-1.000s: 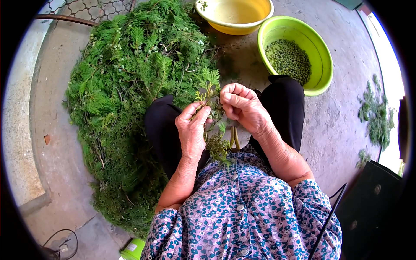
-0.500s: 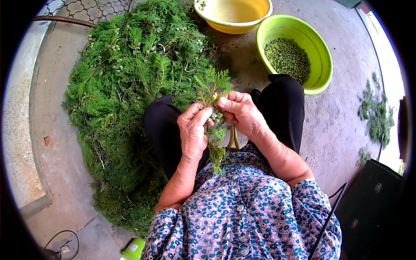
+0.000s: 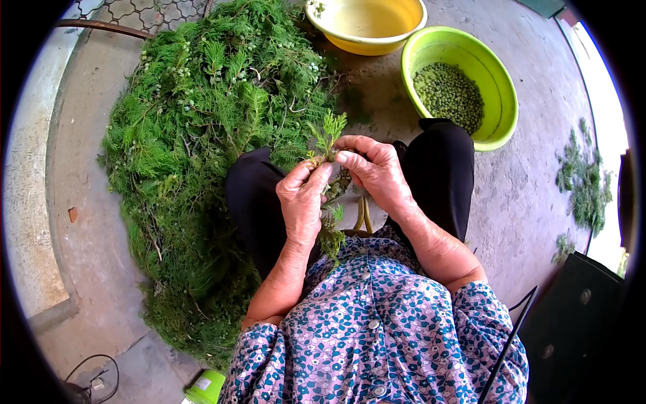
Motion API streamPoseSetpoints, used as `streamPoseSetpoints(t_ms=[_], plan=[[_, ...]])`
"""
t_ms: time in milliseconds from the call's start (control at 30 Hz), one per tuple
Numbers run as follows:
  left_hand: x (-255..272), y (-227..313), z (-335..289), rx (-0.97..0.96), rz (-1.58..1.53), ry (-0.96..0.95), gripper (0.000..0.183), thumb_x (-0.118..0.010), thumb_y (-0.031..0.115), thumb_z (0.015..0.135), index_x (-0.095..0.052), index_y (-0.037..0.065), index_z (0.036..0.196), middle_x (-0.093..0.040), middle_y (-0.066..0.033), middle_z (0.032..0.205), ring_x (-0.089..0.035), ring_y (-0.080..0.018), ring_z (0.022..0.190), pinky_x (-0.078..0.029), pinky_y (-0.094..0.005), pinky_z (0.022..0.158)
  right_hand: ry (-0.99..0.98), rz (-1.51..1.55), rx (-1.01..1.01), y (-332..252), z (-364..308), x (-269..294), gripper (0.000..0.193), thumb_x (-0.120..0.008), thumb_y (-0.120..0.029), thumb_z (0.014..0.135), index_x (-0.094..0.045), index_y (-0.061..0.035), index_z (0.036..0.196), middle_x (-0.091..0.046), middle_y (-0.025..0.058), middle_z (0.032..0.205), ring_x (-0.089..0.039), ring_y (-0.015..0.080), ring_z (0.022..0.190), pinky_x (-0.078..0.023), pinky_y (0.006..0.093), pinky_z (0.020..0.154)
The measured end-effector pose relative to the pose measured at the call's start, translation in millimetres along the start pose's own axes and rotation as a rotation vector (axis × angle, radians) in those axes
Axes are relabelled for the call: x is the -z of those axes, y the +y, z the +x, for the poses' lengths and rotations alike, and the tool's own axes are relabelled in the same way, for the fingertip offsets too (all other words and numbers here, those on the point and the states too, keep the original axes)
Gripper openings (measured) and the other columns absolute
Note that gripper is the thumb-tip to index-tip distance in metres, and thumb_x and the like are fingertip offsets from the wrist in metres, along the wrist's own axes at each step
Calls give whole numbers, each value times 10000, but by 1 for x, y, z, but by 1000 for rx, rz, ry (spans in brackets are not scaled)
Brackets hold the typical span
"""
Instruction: The person picks small green cones from leafy branches by hand and places them into a green bucket while seated outdoors.
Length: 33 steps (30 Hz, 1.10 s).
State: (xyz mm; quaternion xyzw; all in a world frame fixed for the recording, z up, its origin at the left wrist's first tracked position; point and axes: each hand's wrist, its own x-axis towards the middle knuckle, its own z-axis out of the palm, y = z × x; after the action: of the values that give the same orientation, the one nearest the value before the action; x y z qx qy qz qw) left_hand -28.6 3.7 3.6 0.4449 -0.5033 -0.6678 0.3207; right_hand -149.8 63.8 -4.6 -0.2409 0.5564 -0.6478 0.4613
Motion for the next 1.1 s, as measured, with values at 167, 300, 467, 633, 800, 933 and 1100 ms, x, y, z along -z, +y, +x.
streamPoseSetpoints(t_ms=[167,300,467,633,800,933,1100], plan=[[2,-4,-1,16,68,-60,98,-652,116,782,-666,47,851,-539,71,643,-418,7,529,-300,-163,416,-3,-359,398,21,5,3,141,-627,-140,826,-616,-25,905,-531,-28,652,-369,23,491,-311,193,428],[11,9,2,122,-99,-117,98,-632,110,777,-637,18,809,-512,31,609,-454,-50,541,-342,-183,502,-15,652,-368,10,6,9,106,-581,-162,856,-585,-59,833,-497,-23,638,-367,51,468,-270,187,398],[41,78,6,-179,-130,224,102,-613,120,728,-602,44,795,-553,14,672,-490,-66,567,-338,-187,460,152,684,-328,25,12,47,189,-558,-206,880,-551,-30,811,-473,2,674,-367,76,504,-290,204,421],[100,147,-9,-588,-91,352,95,-598,130,754,-596,48,801,-556,12,675,-476,-67,560,-334,-195,459,266,602,-395,37,10,52,188,-529,-211,895,-537,-29,847,-443,-3,699,-360,76,541,-291,196,443],[146,128,-11,-516,183,450,92,-582,140,779,-590,52,806,-558,10,677,-462,-68,552,-330,-203,459,204,635,-400,45,12,49,198,-556,-229,880,-553,-41,820,-462,-2,668,-384,83,512,-302,210,424],[212,76,-29,-209,588,541,95,-570,148,800,-585,55,811,-560,8,679,-451,-70,546,-326,-210,459,148,563,-353,39,6,59,176,-561,-208,873,-557,-33,854,-467,-1,677,-395,79,515,-306,205,423],[306,-12,-118,394,1033,496,102,-555,158,826,-579,59,816,-563,6,682,-437,-71,538,-322,-218,458,194,579,-366,46,-1,70,158,-530,-195,892,-549,-40,921,-464,2,722,-390,60,540,-302,179,426]])
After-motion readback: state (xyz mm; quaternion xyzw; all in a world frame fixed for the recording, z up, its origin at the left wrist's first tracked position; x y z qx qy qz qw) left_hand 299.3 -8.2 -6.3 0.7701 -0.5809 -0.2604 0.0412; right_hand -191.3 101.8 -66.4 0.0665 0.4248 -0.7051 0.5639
